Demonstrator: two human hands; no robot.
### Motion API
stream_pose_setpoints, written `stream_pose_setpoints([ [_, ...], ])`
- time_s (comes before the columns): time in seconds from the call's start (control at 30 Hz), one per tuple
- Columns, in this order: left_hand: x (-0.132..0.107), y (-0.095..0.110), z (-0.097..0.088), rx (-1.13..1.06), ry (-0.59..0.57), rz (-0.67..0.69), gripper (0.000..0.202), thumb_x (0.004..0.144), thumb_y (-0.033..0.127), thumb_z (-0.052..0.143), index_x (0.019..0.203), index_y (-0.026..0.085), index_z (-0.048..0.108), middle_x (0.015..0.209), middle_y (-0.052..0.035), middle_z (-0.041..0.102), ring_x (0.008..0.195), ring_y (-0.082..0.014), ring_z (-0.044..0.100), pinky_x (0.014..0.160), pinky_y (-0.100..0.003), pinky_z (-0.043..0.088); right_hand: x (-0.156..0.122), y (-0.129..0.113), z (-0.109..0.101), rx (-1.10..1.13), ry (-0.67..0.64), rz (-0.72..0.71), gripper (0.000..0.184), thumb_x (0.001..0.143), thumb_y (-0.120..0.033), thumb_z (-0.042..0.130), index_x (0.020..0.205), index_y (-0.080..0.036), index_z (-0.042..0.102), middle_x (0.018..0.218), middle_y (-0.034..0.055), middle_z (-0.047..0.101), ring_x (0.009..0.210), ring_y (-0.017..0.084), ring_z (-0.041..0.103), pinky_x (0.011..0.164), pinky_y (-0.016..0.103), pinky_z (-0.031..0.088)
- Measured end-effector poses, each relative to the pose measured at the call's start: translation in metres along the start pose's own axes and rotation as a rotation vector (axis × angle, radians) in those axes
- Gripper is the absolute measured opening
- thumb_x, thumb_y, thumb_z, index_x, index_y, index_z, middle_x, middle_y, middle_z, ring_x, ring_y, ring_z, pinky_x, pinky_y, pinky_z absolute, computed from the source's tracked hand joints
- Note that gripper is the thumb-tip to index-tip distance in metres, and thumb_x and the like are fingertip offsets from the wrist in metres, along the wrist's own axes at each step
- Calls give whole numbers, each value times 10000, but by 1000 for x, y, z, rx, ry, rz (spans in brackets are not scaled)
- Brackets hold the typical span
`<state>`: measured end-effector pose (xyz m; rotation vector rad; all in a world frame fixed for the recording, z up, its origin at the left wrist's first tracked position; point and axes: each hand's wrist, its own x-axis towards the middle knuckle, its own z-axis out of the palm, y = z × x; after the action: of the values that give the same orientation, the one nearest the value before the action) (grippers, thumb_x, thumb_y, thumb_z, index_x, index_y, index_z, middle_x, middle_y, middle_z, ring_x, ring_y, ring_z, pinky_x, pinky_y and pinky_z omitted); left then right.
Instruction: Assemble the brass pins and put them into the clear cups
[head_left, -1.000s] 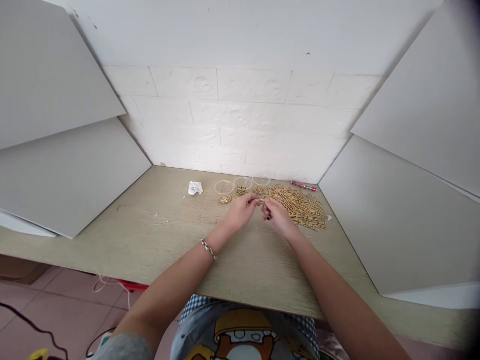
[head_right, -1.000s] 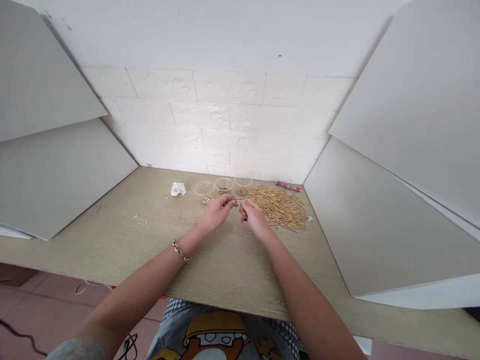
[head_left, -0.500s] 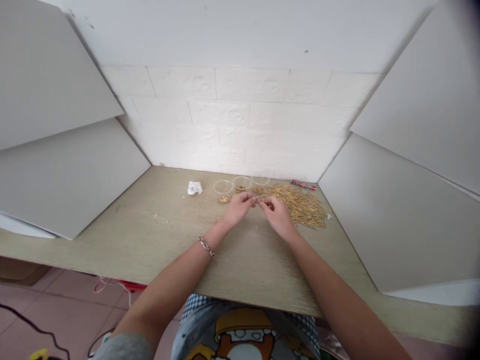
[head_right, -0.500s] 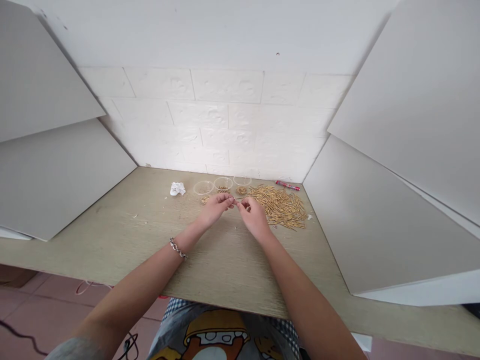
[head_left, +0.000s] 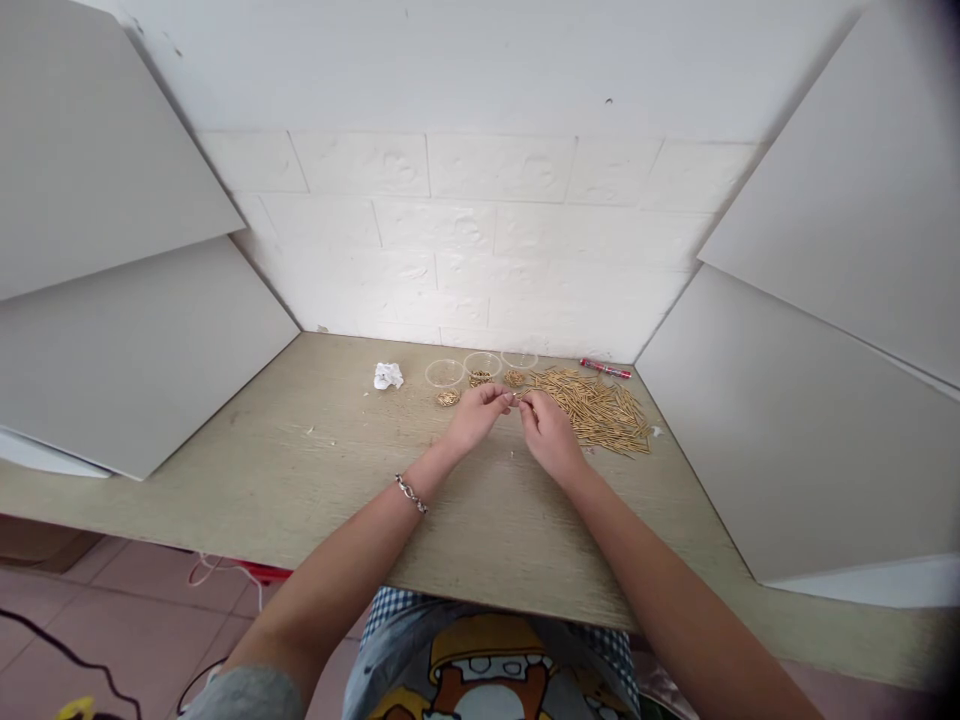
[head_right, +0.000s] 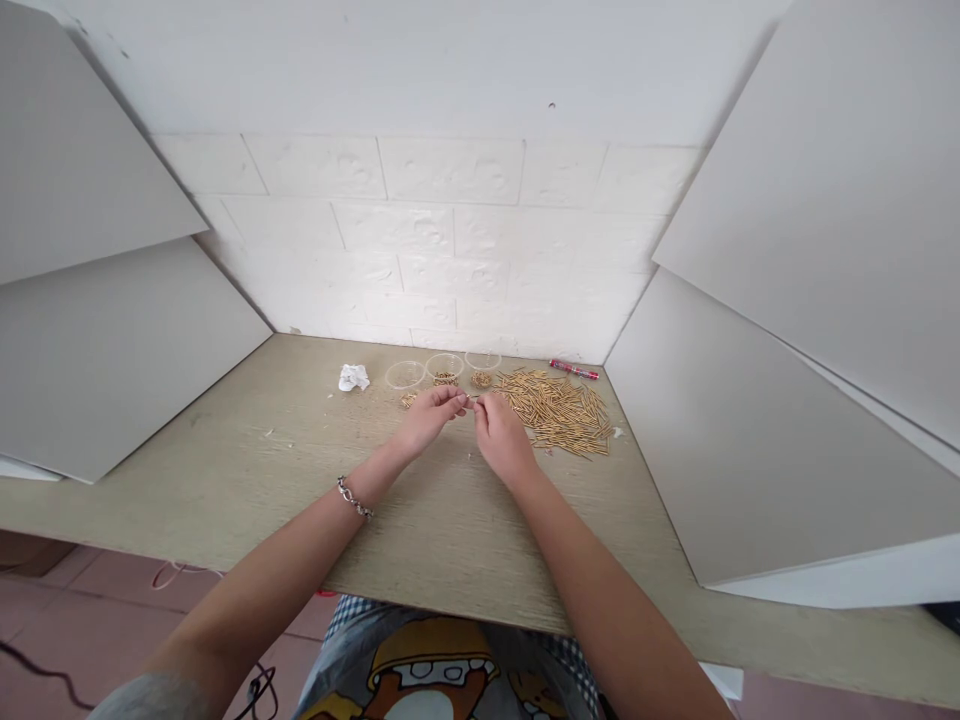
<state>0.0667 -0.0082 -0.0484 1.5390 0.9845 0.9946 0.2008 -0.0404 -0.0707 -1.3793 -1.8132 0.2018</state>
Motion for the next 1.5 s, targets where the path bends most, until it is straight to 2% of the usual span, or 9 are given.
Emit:
stream_pose_setpoints([
  [0.17,-1,-1,0,17,-27,19,199,749,300,517,757,117,595,767,-35,621,691,-107,524,687,-248,415,1,-2,-2,74,38,46,199,847,-281,320,749,-197,472,730,33,532,678,159,478,620,274,335],
  [0.33,-2,-3,1,41,-94,64,204,752,313,520,742,124,595,754,-25,608,682,-102,506,676,-238,399,2,-2,-2,365,55,251,264,840,-374,336,643,-210,394,533,-31,406,495,118,393,501,249,312],
  [0.53,-4,0,2,17,-123,71,188,749,306,528,733,129,588,726,-8,589,666,-91,488,682,-230,394,5,2,1,719,-36,435,345,808,-455,382,564,-217,329,433,-63,307,352,85,302,365,237,285],
  [0.93,-2,-4,2,1,-157,78,170,736,295,539,719,129,571,711,-1,555,687,-94,476,687,-227,384,6,-3,-4,825,-118,478,336,780,-429,438,547,-212,331,410,-77,304,307,66,302,324,230,284],
  [1.3,-3,-3,1,-39,-215,73,246,731,365,546,719,121,576,699,-5,555,683,-102,477,697,-241,387,7,-5,-9,1050,-247,555,348,749,-425,483,543,-210,304,411,-96,244,309,46,240,333,217,289],
  [1.5,-3,-3,0,41,-230,116,240,759,345,510,717,117,574,706,-12,568,711,-114,499,717,-245,397,6,-3,-9,982,-233,519,337,755,-432,476,559,-210,316,419,-94,260,316,51,259,337,221,301],
])
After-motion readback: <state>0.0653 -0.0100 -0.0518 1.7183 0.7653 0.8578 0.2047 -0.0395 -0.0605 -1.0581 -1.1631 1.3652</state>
